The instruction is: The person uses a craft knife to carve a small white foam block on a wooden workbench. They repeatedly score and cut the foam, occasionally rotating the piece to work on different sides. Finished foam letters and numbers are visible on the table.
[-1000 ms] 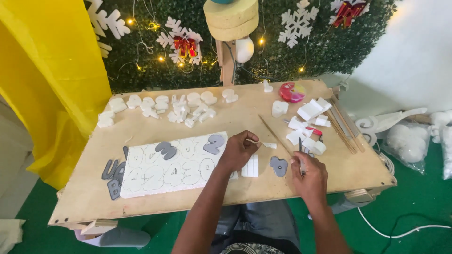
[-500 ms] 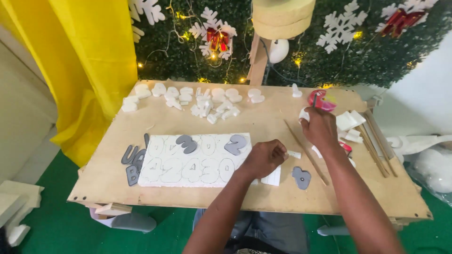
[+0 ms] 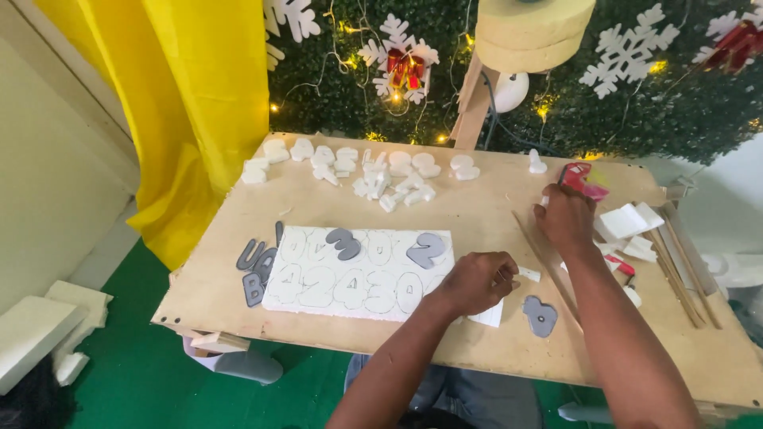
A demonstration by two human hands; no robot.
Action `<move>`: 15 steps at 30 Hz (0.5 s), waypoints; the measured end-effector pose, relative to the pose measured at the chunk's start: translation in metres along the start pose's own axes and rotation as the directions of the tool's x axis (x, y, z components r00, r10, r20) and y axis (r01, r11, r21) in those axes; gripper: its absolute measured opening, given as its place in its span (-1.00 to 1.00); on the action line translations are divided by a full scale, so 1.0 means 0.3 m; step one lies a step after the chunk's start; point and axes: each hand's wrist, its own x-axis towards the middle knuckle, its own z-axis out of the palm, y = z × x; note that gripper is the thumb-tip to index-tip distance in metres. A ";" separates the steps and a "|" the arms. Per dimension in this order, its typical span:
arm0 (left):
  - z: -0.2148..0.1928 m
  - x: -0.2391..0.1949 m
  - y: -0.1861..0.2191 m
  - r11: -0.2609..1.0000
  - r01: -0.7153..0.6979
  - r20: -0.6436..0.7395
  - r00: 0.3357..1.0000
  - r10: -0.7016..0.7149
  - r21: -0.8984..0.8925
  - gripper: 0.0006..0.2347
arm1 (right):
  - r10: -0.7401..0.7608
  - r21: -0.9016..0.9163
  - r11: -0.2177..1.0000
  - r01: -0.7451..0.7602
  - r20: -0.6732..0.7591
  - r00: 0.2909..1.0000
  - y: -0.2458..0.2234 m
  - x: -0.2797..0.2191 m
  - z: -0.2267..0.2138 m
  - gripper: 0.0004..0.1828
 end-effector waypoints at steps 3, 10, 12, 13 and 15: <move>0.011 -0.002 -0.012 1.000 0.004 -0.032 0.999 -0.005 -0.016 -0.85 | -0.072 0.105 0.990 0.092 -0.184 0.980 -0.031 -0.017 -0.101 -0.61; 0.006 0.014 -0.036 0.995 -0.002 -0.152 0.988 -0.014 -0.102 -0.81 | 0.074 0.597 0.801 0.032 -0.151 0.986 -0.229 -0.226 -0.511 -0.54; -0.001 0.010 -0.034 0.965 0.106 -0.165 0.975 -0.149 -0.242 -0.72 | 0.046 0.734 0.672 0.095 -0.170 0.984 -0.291 -0.335 -0.570 -0.58; -0.007 0.003 -0.012 0.966 0.100 -0.166 0.976 -0.142 -0.239 -0.72 | 0.047 0.733 0.673 0.100 -0.177 0.983 -0.315 -0.382 -0.587 -0.58; -0.020 -0.019 0.031 0.906 0.158 -0.126 0.966 -0.224 -0.394 -0.54 | 0.016 0.788 0.605 0.109 -0.149 0.989 -0.368 -0.480 -0.616 -0.59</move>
